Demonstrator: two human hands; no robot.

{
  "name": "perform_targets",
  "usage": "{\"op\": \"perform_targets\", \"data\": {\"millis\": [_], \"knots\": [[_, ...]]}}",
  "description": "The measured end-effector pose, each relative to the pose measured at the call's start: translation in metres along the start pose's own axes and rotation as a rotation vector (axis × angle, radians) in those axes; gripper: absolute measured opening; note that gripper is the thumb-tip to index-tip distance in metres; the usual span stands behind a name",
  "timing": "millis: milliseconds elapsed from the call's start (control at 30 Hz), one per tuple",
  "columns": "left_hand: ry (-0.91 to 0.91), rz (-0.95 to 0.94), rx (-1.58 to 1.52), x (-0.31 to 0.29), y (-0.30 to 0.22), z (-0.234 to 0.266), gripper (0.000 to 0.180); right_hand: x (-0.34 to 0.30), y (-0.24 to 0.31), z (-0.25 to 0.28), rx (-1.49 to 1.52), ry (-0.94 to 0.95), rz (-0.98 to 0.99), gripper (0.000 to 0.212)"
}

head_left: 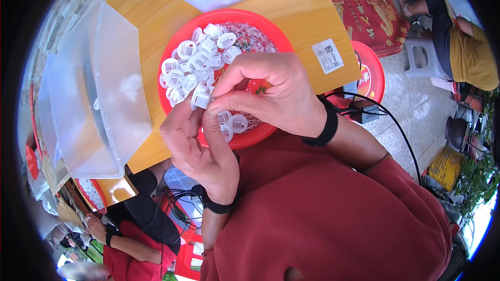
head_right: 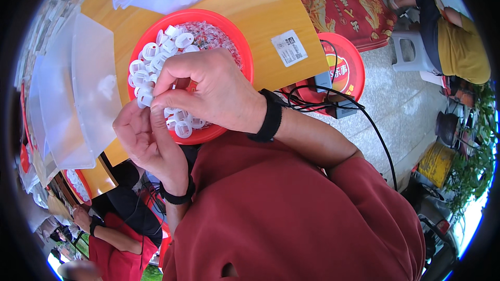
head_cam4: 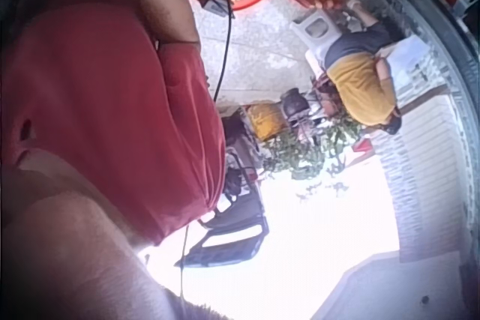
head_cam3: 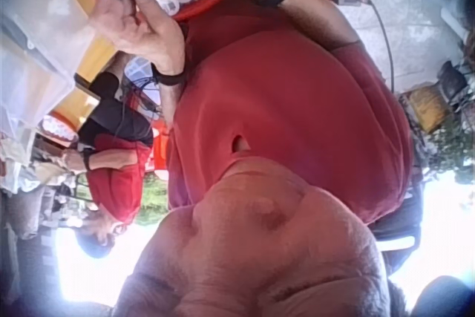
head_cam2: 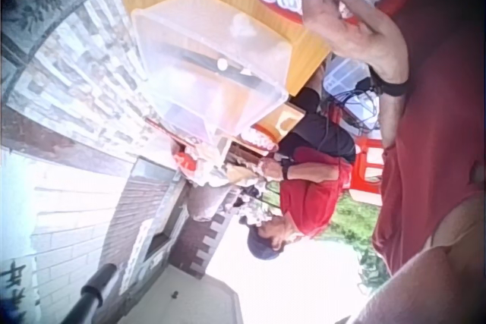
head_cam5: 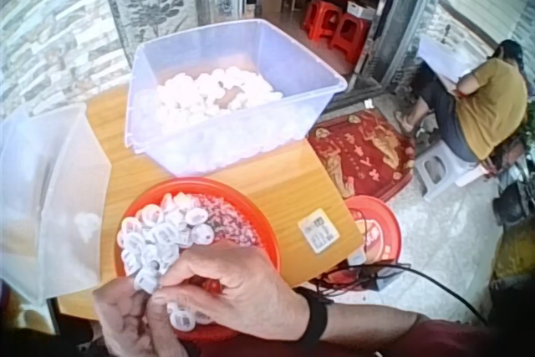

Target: Assembling small white plastic components by hand in a manufacturing setting.

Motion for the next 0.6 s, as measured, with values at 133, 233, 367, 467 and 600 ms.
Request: {"op": "perform_targets", "data": {"millis": [133,233,367,467,600], "knots": [[0.000,-0.002,0.021,-0.001,-0.003,0.000,0.023,0.000,0.000,0.001,0.012,-0.013,0.038,0.019],[0.048,0.058,-0.111,0.000,0.006,0.001,0.027,0.003,0.005,0.002,0.028,-0.018,0.043,0.029],[0.040,0.089,-0.143,0.001,0.005,0.003,0.024,0.006,0.010,-0.003,-0.033,0.121,0.144,0.035],[0.056,0.106,-0.188,0.001,0.007,0.002,0.022,0.009,0.008,-0.007,-0.019,0.189,0.114,0.035],[0.063,0.080,-0.217,0.002,0.006,0.002,0.022,0.009,0.018,-0.004,-0.095,0.143,0.244,0.035]]}}
Point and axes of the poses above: each hand's wrist, its own x-axis towards the middle knuckle, its own z-axis out of the back of the hand, y = z × x, the point moved 8 cm from there along x, towards the middle knuckle, and after that the axes turned 8 degrees about -x, right-handed, at the moved point
